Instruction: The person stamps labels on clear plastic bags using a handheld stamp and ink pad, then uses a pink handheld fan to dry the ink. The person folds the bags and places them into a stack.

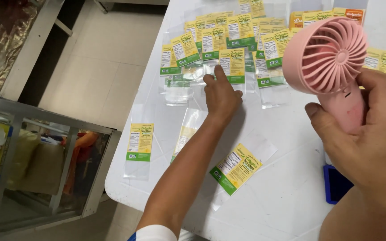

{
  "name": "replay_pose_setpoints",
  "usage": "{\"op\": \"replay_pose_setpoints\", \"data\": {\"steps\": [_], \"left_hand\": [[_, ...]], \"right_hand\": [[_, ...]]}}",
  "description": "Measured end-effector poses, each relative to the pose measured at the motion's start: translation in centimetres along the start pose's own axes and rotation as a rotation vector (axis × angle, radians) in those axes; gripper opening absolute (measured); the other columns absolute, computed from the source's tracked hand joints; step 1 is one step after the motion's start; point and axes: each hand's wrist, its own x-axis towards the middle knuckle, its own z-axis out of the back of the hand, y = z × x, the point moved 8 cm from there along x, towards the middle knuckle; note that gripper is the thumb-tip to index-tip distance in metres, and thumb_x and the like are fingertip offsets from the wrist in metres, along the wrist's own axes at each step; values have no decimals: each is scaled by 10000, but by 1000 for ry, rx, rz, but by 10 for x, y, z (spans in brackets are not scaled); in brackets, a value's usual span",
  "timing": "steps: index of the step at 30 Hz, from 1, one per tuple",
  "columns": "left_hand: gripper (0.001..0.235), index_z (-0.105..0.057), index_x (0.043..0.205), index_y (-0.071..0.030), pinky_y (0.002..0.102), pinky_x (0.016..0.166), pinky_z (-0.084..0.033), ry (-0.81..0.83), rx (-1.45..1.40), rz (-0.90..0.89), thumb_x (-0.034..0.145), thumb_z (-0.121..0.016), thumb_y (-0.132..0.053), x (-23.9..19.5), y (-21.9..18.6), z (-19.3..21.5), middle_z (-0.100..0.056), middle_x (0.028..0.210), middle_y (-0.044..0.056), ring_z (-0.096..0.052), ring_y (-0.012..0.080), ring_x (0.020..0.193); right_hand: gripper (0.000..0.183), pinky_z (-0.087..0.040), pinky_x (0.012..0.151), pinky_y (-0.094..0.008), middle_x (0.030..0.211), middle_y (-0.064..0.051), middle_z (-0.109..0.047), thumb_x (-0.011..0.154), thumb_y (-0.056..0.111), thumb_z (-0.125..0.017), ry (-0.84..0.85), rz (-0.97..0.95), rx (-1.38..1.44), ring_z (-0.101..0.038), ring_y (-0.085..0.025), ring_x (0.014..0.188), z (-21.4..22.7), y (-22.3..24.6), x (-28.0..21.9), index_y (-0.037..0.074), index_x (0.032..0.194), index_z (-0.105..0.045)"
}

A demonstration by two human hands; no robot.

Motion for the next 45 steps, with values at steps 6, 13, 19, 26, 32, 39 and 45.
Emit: {"op": "replay_pose_setpoints", "data": {"steps": [6,13,19,26,32,39,45], "left_hand": [[945,-260,1539,-92,496,835,-545,23,-43,76,765,-801,-94,0,0,-2,-441,1285,223,-519,433,1098],[957,-247,1547,-94,491,812,-559,44,-102,92,719,-719,-8,-5,-7,10,-416,1299,236,-586,441,1005],[1155,-250,1576,-139,430,916,-556,127,-335,95,626,-906,-113,-44,7,52,-610,1330,123,-641,319,1190],[1045,-354,1576,-212,329,670,-544,390,-458,325,669,-846,-49,-136,62,103,-512,1113,30,-524,139,766],[969,-404,1547,-208,315,815,-553,493,-258,295,694,-841,-69,-167,66,110,-654,1155,27,-628,156,847],[1022,-310,1594,-194,334,784,-545,435,-136,98,729,-847,-114,-170,65,87,-702,1175,71,-676,196,796],[1039,-237,1619,-151,368,766,-588,461,-117,34,753,-811,-119,-187,52,69,-779,998,46,-736,213,865]], "right_hand": [[539,-449,911,-445,1316,-272,-538,959,8,-781,1,17,-25,-559,-365,1107,-3,-2,3,-169,1408,-539],[538,-444,878,-439,1292,-253,-544,959,47,-780,-11,-5,-51,-553,-349,1051,3,3,0,-144,1407,-550],[541,-446,822,-420,1261,-243,-570,953,74,-792,-18,-26,-75,-553,-322,971,11,-4,-1,-133,1405,-577],[541,-394,790,-393,1103,-237,-508,1032,-4,-816,16,50,-8,-483,-295,886,12,-12,-2,-205,1426,-504],[559,-397,884,-386,1243,-256,-495,1040,-82,-765,39,100,114,-478,-299,992,1,-11,-10,-197,1500,-468],[579,-424,929,-408,1366,-295,-487,1036,-111,-753,83,167,129,-504,-347,1088,-4,3,-15,-204,1514,-441],[561,-439,979,-396,1430,-271,-483,1050,-117,-725,78,132,178,-529,-333,1160,-6,-1,-16,-165,1516,-416]]}}
